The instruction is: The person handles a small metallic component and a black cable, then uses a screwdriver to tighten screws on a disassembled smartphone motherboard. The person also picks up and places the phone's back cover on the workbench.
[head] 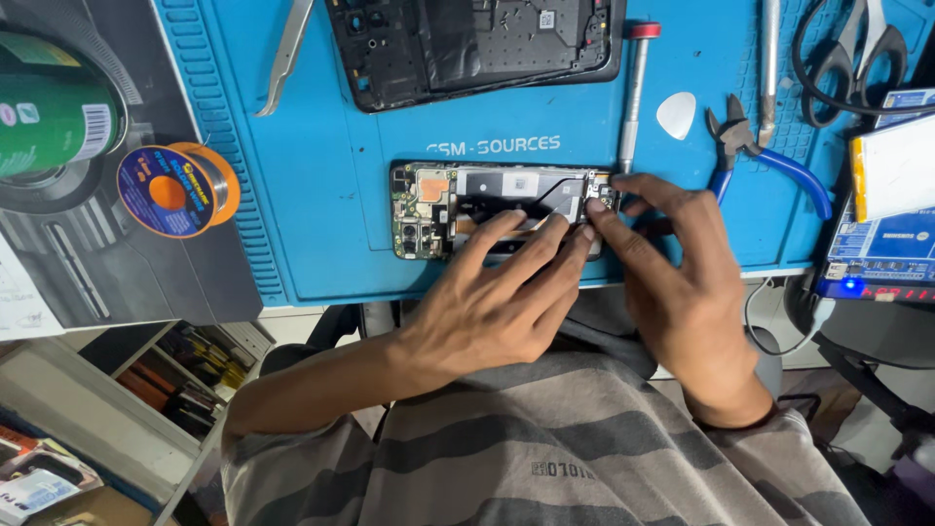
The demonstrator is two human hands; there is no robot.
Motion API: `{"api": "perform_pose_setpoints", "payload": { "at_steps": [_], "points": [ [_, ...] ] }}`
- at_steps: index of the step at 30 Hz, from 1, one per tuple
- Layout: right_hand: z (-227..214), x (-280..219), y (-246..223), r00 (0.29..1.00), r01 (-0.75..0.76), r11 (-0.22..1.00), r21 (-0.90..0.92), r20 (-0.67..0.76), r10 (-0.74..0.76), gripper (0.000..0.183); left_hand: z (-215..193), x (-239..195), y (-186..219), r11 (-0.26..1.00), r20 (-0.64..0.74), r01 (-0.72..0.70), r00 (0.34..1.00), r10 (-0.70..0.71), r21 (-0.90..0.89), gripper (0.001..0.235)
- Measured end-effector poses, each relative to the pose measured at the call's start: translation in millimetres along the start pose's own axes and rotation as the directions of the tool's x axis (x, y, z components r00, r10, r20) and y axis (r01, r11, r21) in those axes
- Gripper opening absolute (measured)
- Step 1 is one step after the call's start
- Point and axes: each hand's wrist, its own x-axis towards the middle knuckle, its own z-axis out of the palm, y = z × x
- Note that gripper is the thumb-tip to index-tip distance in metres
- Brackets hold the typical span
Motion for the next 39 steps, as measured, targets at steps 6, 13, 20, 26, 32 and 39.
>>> {"api": "perform_pose_setpoints", "payload": {
  "at_steps": [6, 13, 20, 26, 32, 39],
  "points": [
    [13, -14, 4, 1.000, 0.020, 0.986, -0.165, -0.003, -0.020, 0.048, -9, 4, -1, 1.000, 0.033, 0.004, 0.999, -0.004, 0.012, 0.019],
    [12, -11, 10, 1.000, 0.009, 0.993, -0.115, -0.004, -0.009, 0.047, -4, 0, -4, 1.000, -0.012, 0.013, 1.000, -0.013, -0.003, 0.028],
    [-6, 16, 4, 0.990, -0.080, 0.997, -0.009, -0.115, 0.078, 0.033, 3, 2, -4, 0.990, 0.042, 0.055, 0.998, -0.050, -0.127, 0.024],
    [-3, 38, 7, 0.986, -0.109, 0.993, -0.037, -0.131, 0.104, 0.020, -8, 12, -14, 0.980, 0.081, 0.115, 0.991, -0.103, -0.162, 0.027],
    [-3, 45, 14, 0.967, -0.168, 0.978, 0.123, -0.172, 0.187, 0.029, -13, 13, -22, 0.991, 0.038, 0.055, 0.998, -0.051, -0.118, 0.029],
    [-12, 36, 31, 0.922, -0.304, 0.778, 0.550, -0.035, 0.385, 0.041, -13, 9, -27, 0.993, -0.011, 0.009, 1.000, -0.010, -0.114, 0.032]
  ]
}}
